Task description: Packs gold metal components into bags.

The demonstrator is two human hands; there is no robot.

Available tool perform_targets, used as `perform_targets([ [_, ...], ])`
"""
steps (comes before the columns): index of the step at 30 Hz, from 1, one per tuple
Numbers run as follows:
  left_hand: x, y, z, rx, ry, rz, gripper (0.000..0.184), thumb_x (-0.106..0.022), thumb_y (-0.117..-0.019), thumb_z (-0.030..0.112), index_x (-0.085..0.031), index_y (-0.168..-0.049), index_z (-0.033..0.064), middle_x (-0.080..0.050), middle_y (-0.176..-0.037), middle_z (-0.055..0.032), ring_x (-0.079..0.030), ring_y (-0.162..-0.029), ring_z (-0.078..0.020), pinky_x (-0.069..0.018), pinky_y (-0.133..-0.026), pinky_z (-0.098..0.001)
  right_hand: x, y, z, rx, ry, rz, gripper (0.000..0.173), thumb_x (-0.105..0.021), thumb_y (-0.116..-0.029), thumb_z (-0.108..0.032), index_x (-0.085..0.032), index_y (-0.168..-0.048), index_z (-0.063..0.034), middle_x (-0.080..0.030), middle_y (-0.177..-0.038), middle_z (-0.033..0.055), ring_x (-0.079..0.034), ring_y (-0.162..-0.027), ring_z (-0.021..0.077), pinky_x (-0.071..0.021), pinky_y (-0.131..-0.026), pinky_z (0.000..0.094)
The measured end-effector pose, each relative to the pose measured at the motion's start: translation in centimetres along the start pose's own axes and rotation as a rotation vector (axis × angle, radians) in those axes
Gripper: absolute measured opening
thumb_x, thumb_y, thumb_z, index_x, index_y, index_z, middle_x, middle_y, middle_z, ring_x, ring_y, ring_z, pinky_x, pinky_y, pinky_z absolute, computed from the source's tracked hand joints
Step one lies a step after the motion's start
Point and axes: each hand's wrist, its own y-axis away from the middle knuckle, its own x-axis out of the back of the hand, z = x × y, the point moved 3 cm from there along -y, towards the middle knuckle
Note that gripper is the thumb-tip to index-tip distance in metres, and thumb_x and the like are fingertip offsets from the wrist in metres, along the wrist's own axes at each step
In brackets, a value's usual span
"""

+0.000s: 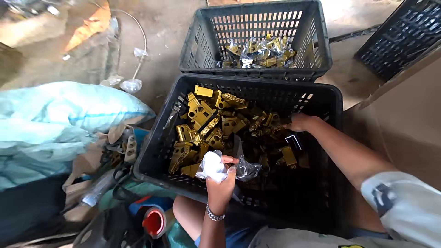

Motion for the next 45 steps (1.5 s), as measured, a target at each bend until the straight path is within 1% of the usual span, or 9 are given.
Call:
perform_targets([
  [5, -0.6, 1.5, 1.5, 0.052, 0.124, 0.036, 0.022, -0.064, -0.079, -0.008, -0.066, -0.097, 0.0037, -0.072, -0.088, 0.0024, -0.068, -0.082, -0.0048, -0.0587, -0.075, -0.0215, -3.2, 0.9, -0.4, -0.114, 0.178, -0.021, 0.082, -0.067, -0.0977, -0.02, -0.018, -0.158, 0.0067, -0.04, -0.152, 0.0337, -0.042, -0.142, 0.0469, -0.0365, -0.114, 0.0602],
  [10, 0.1, 2.4, 1.9, 0.113, 0.125, 0.081, 0.021, -0.063, -0.0778, -0.008, -0.064, -0.096, 0.0025, -0.07, -0.083, 0.0025, -0.066, -0.073, -0.0042, -0.0569, -0.067, -0.0204, -2.0, 5.6, -3.5, 0.12, 0.147, -0.077, 0.071, -0.074, -0.0888, -0.007, -0.038, -0.147, 0.0128, -0.049, -0.141, 0.0359, -0.049, -0.133, 0.0498, -0.0402, -0.107, 0.0646],
  [13, 0.4, 2.8, 2.5, 0.066, 0.151, 0.096, 0.023, -0.061, -0.08, -0.009, -0.061, -0.1, 0.0023, -0.069, -0.083, 0.0038, -0.066, -0.072, -0.0042, -0.0578, -0.067, -0.0211, 0.2, 11.3, -4.1, 0.341, -0.29, 0.096, 0.084, -0.084, -0.0826, -0.006, -0.037, -0.152, 0.0024, -0.056, -0.135, 0.0325, -0.057, -0.125, 0.044, -0.0463, -0.105, 0.0575],
  [16, 0.1, 2.7, 2.9, 0.013, 0.209, 0.162, 0.018, -0.064, -0.0853, -0.005, -0.061, -0.101, 0.0031, -0.068, -0.082, 0.0045, -0.065, -0.069, -0.0045, -0.0583, -0.066, -0.0213, 0.5, 16.6, -2.9, 0.637, -0.997, 0.239, 0.089, -0.085, -0.0716, -0.005, -0.042, -0.149, -0.0054, -0.065, -0.122, 0.0131, -0.07, -0.104, 0.0186, -0.0613, -0.089, 0.034],
  [19, -0.4, 2.7, 3.3, 0.006, 0.13, 0.211, 0.01, -0.065, -0.0892, 0.0, -0.062, -0.099, 0.0023, -0.067, -0.079, 0.005, -0.063, -0.067, -0.0031, -0.0564, -0.065, -0.0201, -0.4, 17.7, -2.3, 0.786, -1.48, 0.156, 0.074, -0.076, -0.0823, -0.013, -0.037, -0.145, -0.0128, -0.069, -0.112, -0.0029, -0.07, -0.095, 0.0075, -0.0601, -0.086, 0.0256],
  [26, -1.3, 2.8, 3.2, 0.02, -0.051, 0.211, 0.019, -0.06, -0.0941, 0.003, -0.064, -0.11, -0.0071, -0.069, -0.092, 0.0005, -0.063, -0.075, 0.0015, -0.0549, -0.069, -0.0167, -1.6, 17.9, -4.2, 0.672, -1.893, -0.19, 0.041, -0.027, -0.1104, -0.027, -0.046, -0.147, -0.0289, -0.067, -0.131, 0.0087, -0.072, -0.107, 0.028, -0.0626, -0.085, 0.0424],
  [30, -1.6, 2.9, 2.2, 0.011, -0.102, 0.175, 0.022, -0.057, -0.0939, 0.003, -0.063, -0.111, -0.0094, -0.069, -0.097, -0.0037, -0.063, -0.076, 0.0002, -0.0545, -0.07, -0.018, -2.8, 17.8, -4.7, 0.328, -2.057, -0.163, 0.043, -0.017, -0.1117, -0.024, -0.043, -0.146, -0.025, -0.067, -0.126, 0.0123, -0.073, -0.093, 0.0282, -0.063, -0.074, 0.0425],
  [40, -2.8, 2.4, 2.6, -0.014, -0.298, 0.144, 0.022, -0.073, -0.0888, 0.01, -0.069, -0.103, -0.0061, -0.07, -0.09, -0.0046, -0.065, -0.085, 0.0018, -0.0539, -0.082, -0.0174, -3.3, 19.7, -3.0, 0.422, -1.647, -0.279, 0.045, -0.015, -0.1113, -0.03, -0.034, -0.152, -0.0333, -0.069, -0.099, 0.0095, -0.071, -0.075, 0.0243, -0.0605, -0.057, 0.0355],
  [45, -3.7, 2.3, 2.8, 0.031, -0.363, 0.096, 0.022, -0.067, -0.091, 0.006, -0.069, -0.108, -0.0073, -0.071, -0.096, -0.0121, -0.066, -0.089, -0.0072, -0.0534, -0.085, -0.0253, -4.9, 20.0, -2.7, 0.406, -1.933, -0.311, 0.061, -0.007, -0.1056, -0.045, -0.053, -0.129, -0.0114, -0.07, -0.093, 0.0188, -0.071, -0.073, 0.0315, -0.0586, -0.052, 0.0401],
])
